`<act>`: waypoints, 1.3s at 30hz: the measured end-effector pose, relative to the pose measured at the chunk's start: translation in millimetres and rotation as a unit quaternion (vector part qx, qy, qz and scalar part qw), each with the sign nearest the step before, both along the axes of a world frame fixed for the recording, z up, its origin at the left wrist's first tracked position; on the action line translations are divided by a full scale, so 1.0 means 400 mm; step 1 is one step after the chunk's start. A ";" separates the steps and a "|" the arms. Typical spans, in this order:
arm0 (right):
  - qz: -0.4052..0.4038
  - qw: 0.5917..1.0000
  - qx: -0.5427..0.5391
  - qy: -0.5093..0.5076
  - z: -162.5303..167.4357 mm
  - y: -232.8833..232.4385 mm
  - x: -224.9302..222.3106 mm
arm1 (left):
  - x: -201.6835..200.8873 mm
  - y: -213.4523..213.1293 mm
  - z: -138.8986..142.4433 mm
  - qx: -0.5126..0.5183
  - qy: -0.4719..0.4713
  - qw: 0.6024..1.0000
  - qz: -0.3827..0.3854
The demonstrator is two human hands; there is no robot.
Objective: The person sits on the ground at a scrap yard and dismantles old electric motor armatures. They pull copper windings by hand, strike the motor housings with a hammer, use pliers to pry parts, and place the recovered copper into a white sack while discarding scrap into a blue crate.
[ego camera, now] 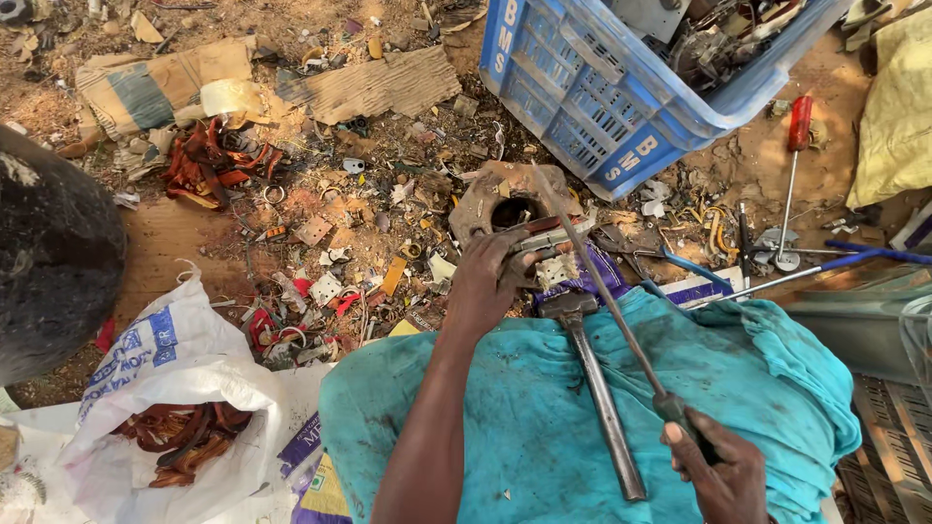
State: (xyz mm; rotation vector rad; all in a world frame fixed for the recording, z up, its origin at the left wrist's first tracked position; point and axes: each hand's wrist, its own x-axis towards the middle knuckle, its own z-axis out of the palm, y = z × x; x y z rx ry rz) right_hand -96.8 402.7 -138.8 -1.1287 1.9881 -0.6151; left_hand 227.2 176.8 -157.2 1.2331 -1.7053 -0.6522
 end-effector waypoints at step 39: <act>0.203 0.834 -0.097 0.504 0.258 -0.170 -0.141 | 0.033 -0.052 -0.114 0.128 0.488 0.826 0.252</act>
